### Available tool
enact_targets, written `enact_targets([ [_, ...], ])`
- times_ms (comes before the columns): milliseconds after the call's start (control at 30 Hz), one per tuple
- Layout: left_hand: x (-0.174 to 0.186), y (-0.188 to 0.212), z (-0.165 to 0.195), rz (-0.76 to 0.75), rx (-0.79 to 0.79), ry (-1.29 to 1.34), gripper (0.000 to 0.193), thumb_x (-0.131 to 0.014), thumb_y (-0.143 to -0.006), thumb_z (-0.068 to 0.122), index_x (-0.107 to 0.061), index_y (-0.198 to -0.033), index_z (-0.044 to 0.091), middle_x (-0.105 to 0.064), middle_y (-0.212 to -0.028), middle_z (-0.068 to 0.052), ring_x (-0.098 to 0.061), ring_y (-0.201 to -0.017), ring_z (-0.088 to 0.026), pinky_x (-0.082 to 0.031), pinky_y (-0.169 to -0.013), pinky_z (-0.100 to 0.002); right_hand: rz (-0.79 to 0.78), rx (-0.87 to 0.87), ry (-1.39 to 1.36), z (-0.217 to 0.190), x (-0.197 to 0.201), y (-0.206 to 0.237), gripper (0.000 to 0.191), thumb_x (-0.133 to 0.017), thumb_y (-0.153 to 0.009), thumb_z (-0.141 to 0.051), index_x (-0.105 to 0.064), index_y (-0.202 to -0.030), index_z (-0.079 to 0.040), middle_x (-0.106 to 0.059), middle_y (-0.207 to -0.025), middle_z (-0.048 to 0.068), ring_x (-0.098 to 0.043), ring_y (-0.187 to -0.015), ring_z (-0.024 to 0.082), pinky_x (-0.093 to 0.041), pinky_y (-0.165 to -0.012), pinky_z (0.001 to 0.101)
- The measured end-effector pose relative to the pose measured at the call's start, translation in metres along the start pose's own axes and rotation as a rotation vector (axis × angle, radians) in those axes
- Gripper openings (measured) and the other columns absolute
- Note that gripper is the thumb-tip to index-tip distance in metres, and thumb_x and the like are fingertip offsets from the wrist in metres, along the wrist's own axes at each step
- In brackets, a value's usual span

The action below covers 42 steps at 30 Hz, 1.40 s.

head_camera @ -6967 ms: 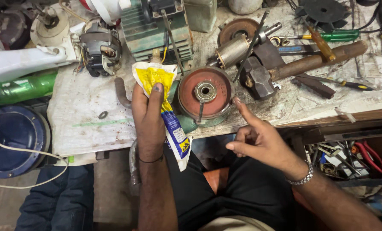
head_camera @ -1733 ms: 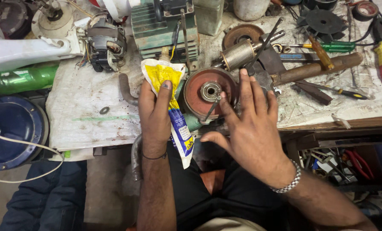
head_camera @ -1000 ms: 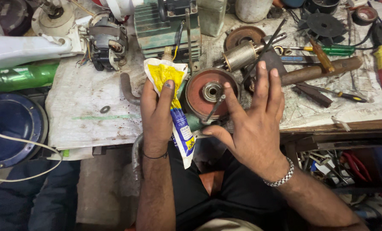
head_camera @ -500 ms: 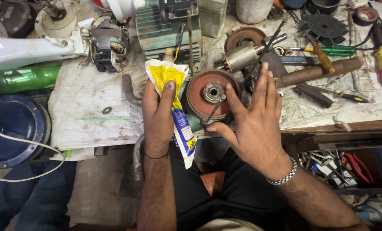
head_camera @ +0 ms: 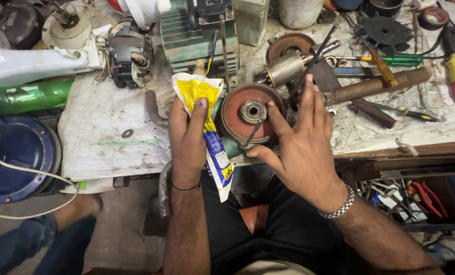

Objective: The person holds a tube of grease and applies it to a circular motor component on a workbench. They use their fingers to spread the grease around the central bearing area of the part.

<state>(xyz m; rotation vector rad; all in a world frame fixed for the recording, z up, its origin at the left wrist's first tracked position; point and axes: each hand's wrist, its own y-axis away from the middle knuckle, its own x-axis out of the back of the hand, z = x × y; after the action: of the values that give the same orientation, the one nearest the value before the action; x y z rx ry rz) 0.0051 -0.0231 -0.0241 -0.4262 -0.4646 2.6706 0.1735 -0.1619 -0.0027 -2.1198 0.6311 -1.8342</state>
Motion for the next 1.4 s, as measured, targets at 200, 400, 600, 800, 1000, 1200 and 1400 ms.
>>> enact_targets([
  [200,0.001,0.001,-0.002,0.011,0.016,-0.009,0.023,-0.054,-0.110,0.012,-0.059,-0.127,-0.004,-0.065,-0.113,-0.006,-0.059,-0.102,-0.012,-0.048,-0.091,-0.029,-0.025,-0.015,0.033,0.002,-0.001,-0.002,0.091,-0.060,-0.084,-0.077,-0.056,-0.149,-0.015,-0.012,-0.162,0.041,-0.023,-0.149,0.059,-0.030,-0.115,0.0685],
  [400,0.000,0.001,-0.003,0.008,0.014,0.019,0.024,-0.054,-0.109,0.010,-0.058,-0.128,-0.003,-0.066,-0.114,-0.006,-0.059,-0.104,-0.012,-0.049,-0.093,-0.029,0.000,0.012,-0.019,0.004,-0.002,-0.002,0.090,-0.059,-0.085,-0.078,-0.055,-0.154,-0.019,-0.012,-0.161,0.041,-0.023,-0.149,0.061,-0.030,-0.116,0.0693],
  [600,0.001,0.000,-0.002,0.003,0.008,0.003,0.024,-0.054,-0.109,0.010,-0.058,-0.129,-0.004,-0.066,-0.116,-0.006,-0.060,-0.105,-0.012,-0.049,-0.094,-0.029,-0.031,-0.017,0.048,0.007,-0.005,-0.004,0.097,-0.057,-0.080,-0.078,-0.053,-0.157,-0.019,-0.011,-0.160,0.043,-0.024,-0.146,0.062,-0.030,-0.111,0.0711],
  [800,0.000,0.000,-0.002,-0.001,0.017,0.034,0.024,-0.054,-0.109,0.010,-0.058,-0.129,-0.004,-0.066,-0.116,-0.006,-0.059,-0.104,-0.012,-0.049,-0.093,-0.029,-0.008,-0.014,-0.005,0.002,-0.002,0.004,0.094,-0.057,-0.085,-0.079,-0.051,-0.155,-0.017,-0.012,-0.163,0.039,-0.026,-0.149,0.061,-0.031,-0.114,0.0705],
  [1000,0.001,0.002,-0.002,-0.012,0.000,0.029,0.025,-0.054,-0.110,0.011,-0.058,-0.129,-0.003,-0.066,-0.116,-0.006,-0.059,-0.105,-0.012,-0.049,-0.094,-0.029,-0.008,-0.016,0.016,-0.002,0.001,0.002,0.098,-0.059,-0.083,-0.079,-0.053,-0.155,-0.014,-0.010,-0.162,0.041,-0.024,-0.149,0.061,-0.029,-0.114,0.0709],
  [1200,0.002,0.000,-0.003,0.008,0.022,0.021,0.023,-0.054,-0.110,0.012,-0.059,-0.127,-0.003,-0.066,-0.112,-0.006,-0.059,-0.101,-0.012,-0.048,-0.090,-0.029,-0.011,-0.026,-0.038,-0.004,-0.007,-0.008,0.091,-0.056,-0.088,-0.080,-0.058,-0.153,-0.017,-0.008,-0.162,0.043,-0.019,-0.150,0.061,-0.026,-0.117,0.0721],
  [1400,0.003,0.001,-0.004,0.013,0.031,0.053,0.021,-0.055,-0.110,0.011,-0.058,-0.126,-0.003,-0.065,-0.110,-0.005,-0.057,-0.099,-0.011,-0.048,-0.088,-0.028,0.042,-0.019,-0.140,-0.009,-0.020,-0.011,0.095,-0.059,-0.076,-0.084,-0.065,-0.148,-0.022,-0.004,-0.161,0.046,-0.012,-0.153,0.062,-0.023,-0.121,0.0698],
])
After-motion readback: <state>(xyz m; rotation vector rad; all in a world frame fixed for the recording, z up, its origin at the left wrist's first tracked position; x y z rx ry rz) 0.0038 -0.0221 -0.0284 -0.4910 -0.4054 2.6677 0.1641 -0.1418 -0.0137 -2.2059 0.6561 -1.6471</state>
